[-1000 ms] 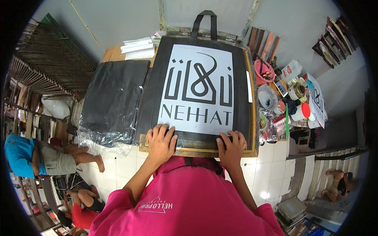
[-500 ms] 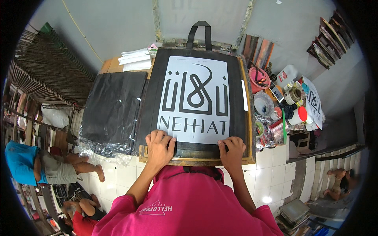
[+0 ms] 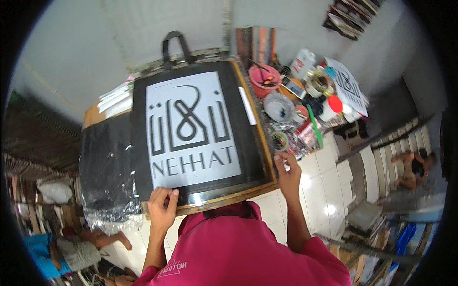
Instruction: The person prepares a screen for printing by aligning a stencil on a frame and securing its edges with tape.
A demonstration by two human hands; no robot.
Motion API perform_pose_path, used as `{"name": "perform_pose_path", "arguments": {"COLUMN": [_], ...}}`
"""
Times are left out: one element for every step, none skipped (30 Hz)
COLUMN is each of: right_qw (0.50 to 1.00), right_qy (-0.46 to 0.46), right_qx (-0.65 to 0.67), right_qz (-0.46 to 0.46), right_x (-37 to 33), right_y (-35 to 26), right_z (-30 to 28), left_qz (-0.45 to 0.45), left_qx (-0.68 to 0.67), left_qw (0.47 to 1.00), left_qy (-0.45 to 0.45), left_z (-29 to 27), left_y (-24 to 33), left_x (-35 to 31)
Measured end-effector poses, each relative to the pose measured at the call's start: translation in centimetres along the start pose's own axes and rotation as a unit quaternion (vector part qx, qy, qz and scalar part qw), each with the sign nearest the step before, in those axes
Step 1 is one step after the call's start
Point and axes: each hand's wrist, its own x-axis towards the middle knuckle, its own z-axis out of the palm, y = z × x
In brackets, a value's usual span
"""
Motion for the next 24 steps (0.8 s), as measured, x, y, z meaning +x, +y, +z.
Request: {"name": "perform_pose_path", "arguments": {"right_qw": [1.000, 0.999, 0.996, 0.992, 0.988, 0.987, 0.985, 0.984, 0.984, 0.984, 0.984, 0.989, 0.990, 0.991, 0.991, 0.994, 0.990, 0.983, 0.973, 0.977, 0.982, 0.985, 0.990, 0.992], "right_qy": [0.024, 0.031, 0.062, 0.084, 0.105, 0.108, 0.110, 0.110, 0.093, 0.077, 0.058, 0.044, 0.034, 0.021, 0.009, -0.002, -0.032, -0.062, -0.092, -0.071, -0.050, -0.029, -0.009, 0.012], "right_qx": [0.003, 0.009, 0.023, 0.017, 0.011, 0.009, 0.006, 0.005, 0.014, 0.022, 0.032, 0.032, 0.023, 0.013, 0.003, 0.011, -0.042, -0.095, -0.148, -0.135, -0.121, -0.107, -0.113, -0.117], "right_qz": [-0.001, 0.027, 0.066, 0.087, 0.110, 0.121, 0.132, 0.143, 0.150, 0.157, 0.164, 0.135, 0.134, 0.133, 0.131, 0.113, 0.128, 0.141, 0.153, 0.147, 0.139, 0.132, 0.089, 0.047], "right_x": [0.7, 1.5, 2.1, 2.8, 3.3, 3.7, 4.0, 4.3, 4.6, 4.9, 5.2, 5.5, 5.7, 6.1, 6.5, 6.9, 7.2, 7.4, 7.5, 7.2, 6.6, 6.2, 6.1, 6.1], "right_y": [1.2, 2.1, 3.3, 5.6, 8.2, 10.2, 12.1, 13.6, 14.6, 15.6, 16.7, 17.3, 18.0, 17.6, 17.4, 17.8, 17.4, 16.8, 16.4, 17.0, 17.9, 18.8, 19.0, 19.1], "right_z": [-1.4, -2.9, -4.4, -5.8, -7.0, -7.8, -8.5, -8.7, -8.5, -8.3, -7.8, -7.1, -6.6, -5.6, -5.1, -4.8, -4.6, -4.6, -4.3, -3.8, -3.0, -2.4, -1.8, -1.3], "left_qz": [-0.004, -0.009, -0.016, 0.009, 0.010, 0.008, 0.004, 0.023, 0.027, 0.030, 0.033, 0.034, 0.034, 0.033, 0.034, 0.035, 0.035, 0.035, 0.024, 0.018, 0.012, 0.010, 0.004, -0.001], "left_qx": [-0.014, -0.026, -0.037, -0.028, -0.029, -0.029, -0.029, -0.024, -0.017, -0.009, 0.000, 0.004, 0.007, 0.010, 0.010, 0.010, 0.011, 0.015, 0.012, 0.007, 0.000, -0.001, -0.001, 0.000], "left_qw": [0.999, 0.998, 0.995, 0.994, 0.991, 0.988, 0.984, 0.982, 0.980, 0.979, 0.978, 0.978, 0.978, 0.978, 0.979, 0.980, 0.982, 0.982, 0.984, 0.985, 0.986, 0.985, 0.985, 0.985], "left_qy": [-0.033, -0.060, -0.087, -0.106, -0.131, -0.154, -0.176, -0.188, -0.195, -0.202, -0.208, -0.208, -0.208, -0.207, -0.202, -0.196, -0.187, -0.183, -0.177, -0.174, -0.169, -0.170, -0.170, -0.170], "left_z": [0.6, 1.0, 1.5, 2.0, 2.6, 3.2, 3.7, 4.2, 4.6, 5.0, 5.2, 5.5, 5.7, 5.9, 6.1, 6.4, 6.5, 6.5, 6.6, 6.8, 7.1, 7.4, 7.5, 7.6], "left_y": [0.4, 0.8, 1.2, 1.7, 2.2, 2.7, 3.2, 3.5, 4.0, 4.5, 4.9, 5.3, 5.6, 5.9, 6.0, 6.2, 6.2, 6.4, 6.5, 6.7, 7.0, 7.2, 7.4, 7.7], "left_x": [-0.2, -0.5, -0.6, -0.7, -0.6, -0.6, -0.6, -0.5, -0.4, -0.3, -0.2, 0.0, 0.1, 0.1, 0.2, 0.2, 0.3, 0.3, 0.1, 0.0, 0.0, 0.0, 0.0, -0.2]}}
